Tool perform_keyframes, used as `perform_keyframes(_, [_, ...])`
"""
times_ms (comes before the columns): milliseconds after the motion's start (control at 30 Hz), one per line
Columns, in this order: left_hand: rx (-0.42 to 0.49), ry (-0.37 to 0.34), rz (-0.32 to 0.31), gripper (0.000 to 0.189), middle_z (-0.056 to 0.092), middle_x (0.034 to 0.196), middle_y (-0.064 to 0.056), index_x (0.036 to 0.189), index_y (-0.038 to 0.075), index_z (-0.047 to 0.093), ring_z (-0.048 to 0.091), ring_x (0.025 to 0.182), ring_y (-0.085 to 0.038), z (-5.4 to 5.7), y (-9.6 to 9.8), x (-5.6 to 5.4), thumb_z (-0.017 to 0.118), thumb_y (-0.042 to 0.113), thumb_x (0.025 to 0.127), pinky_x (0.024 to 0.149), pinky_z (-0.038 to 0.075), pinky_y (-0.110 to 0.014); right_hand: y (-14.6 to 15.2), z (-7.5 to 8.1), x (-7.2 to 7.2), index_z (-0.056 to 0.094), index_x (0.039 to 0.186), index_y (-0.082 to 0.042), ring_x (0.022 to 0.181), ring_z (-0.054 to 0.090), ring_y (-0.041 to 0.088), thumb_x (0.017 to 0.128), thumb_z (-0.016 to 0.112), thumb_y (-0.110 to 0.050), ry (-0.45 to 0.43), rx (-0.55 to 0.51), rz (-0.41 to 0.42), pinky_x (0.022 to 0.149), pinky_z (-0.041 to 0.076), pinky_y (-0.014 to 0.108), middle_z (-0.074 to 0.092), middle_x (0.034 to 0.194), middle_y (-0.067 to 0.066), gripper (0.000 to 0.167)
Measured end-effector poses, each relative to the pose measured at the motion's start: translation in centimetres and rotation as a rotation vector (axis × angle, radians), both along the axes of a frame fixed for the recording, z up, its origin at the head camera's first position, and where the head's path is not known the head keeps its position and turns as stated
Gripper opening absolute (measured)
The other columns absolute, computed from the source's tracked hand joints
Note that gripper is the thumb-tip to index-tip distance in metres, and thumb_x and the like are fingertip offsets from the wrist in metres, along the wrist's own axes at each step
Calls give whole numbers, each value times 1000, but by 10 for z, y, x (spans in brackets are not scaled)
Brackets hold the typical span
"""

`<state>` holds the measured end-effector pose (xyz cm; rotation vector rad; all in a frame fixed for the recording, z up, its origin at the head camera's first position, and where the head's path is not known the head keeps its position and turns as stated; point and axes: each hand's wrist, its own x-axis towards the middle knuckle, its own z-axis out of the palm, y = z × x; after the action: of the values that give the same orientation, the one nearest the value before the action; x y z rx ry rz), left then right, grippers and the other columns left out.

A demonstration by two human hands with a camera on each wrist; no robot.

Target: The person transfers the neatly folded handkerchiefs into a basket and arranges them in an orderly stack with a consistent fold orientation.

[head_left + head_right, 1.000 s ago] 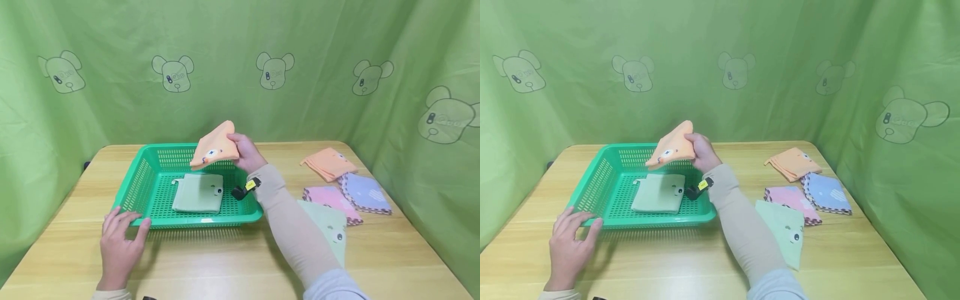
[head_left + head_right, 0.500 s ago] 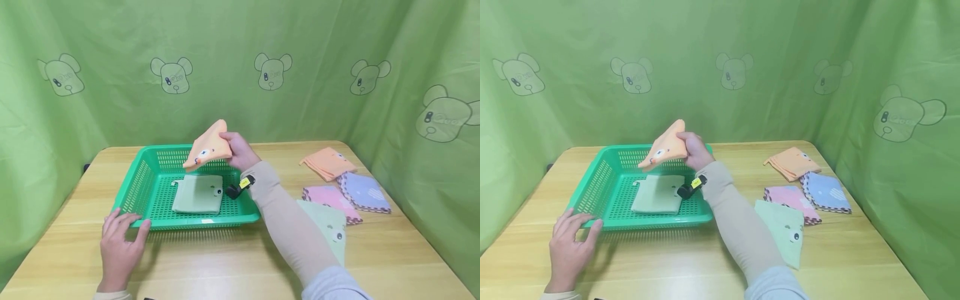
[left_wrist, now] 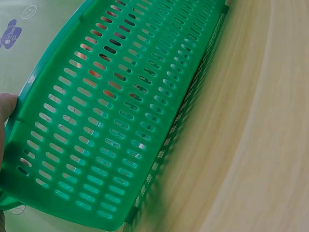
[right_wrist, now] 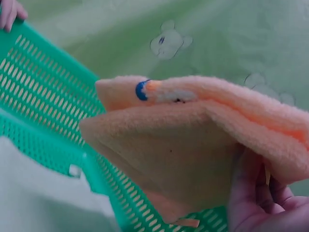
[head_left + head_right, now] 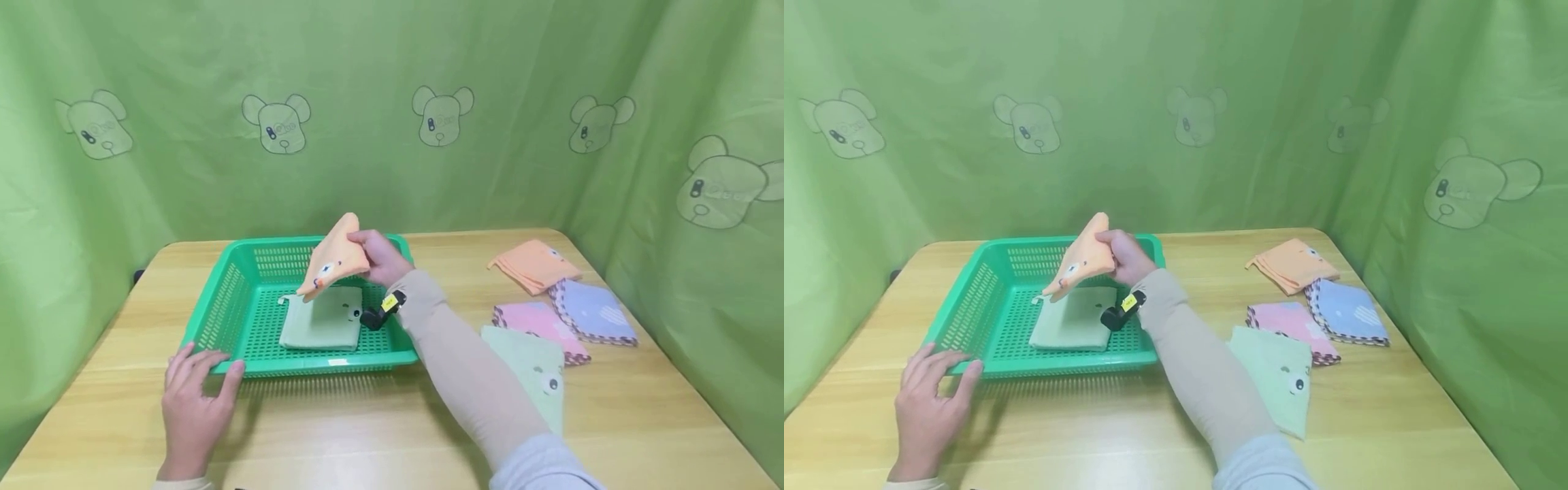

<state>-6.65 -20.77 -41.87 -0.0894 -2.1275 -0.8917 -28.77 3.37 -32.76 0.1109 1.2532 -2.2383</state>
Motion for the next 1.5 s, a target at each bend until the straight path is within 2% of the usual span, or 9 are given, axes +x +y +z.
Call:
perform_keyframes(167, [3,-8,8,26,67,101,-24,92,-3,70,44,124,-46,1,-1,1,73,20,79,114,16,-57,-5,-5,-3,35,142,5,108,62,27,97,46,-7,41,66,-13,75,57,26,57,126,20,48])
perform_keyframes(267, [1,-8,8,26,67,101,-24,93,-3,69,44,124,-47,1,-1,2,73,19,79,114,16,-57,-6,-6,-4,38,139,6,99,64,25,95,46,-6,42,85,-33,73,57,25,60,118,18,46])
perform_keyframes(500, [0,9,0,27,67,100,-24,92,-3,70,45,123,-47,1,1,1,73,20,79,114,16,-56,-3,-7,-2,33,139,8,116,55,32,92,45,-1,25,120,11,85,55,32,53,126,23,48])
perform_keyframes(700, [-1,0,-1,27,67,101,-24,92,-3,70,44,124,-47,1,1,1,73,21,79,114,16,-57,-3,-9,-2,33,139,7,115,54,32,91,45,0,11,152,63,94,50,38,49,131,25,50])
perform_keyframes(833, [-2,-2,-1,28,67,100,-24,92,-3,70,44,124,-47,1,1,2,72,21,79,114,16,-58,-4,-11,-1,33,140,5,115,55,34,90,45,2,34,174,64,92,52,40,51,129,24,52])
perform_keyframes(967, [-1,-13,3,28,67,101,-24,92,-3,69,44,124,-46,1,1,2,72,21,79,114,16,-58,-5,-13,1,38,139,4,105,59,32,87,47,5,80,245,72,88,54,38,52,125,21,52])
perform_keyframes(1133, [3,-13,6,27,67,101,-24,92,-3,70,44,124,-46,1,1,2,73,21,79,114,16,-58,-8,-14,3,41,137,7,98,60,28,87,48,8,109,294,132,86,55,34,54,122,20,50])
perform_keyframes(1300, [3,-6,6,27,67,100,-24,92,-3,70,44,124,-46,0,1,2,72,21,79,114,16,-57,-10,-16,5,41,135,7,94,61,25,88,48,9,146,352,238,89,54,35,57,119,19,47])
perform_keyframes(1500, [-2,7,2,29,67,100,-25,92,-3,69,44,123,-47,0,1,1,72,23,80,114,16,-58,-11,-17,4,42,133,5,87,63,23,86,48,10,168,382,300,81,56,33,60,110,16,48])
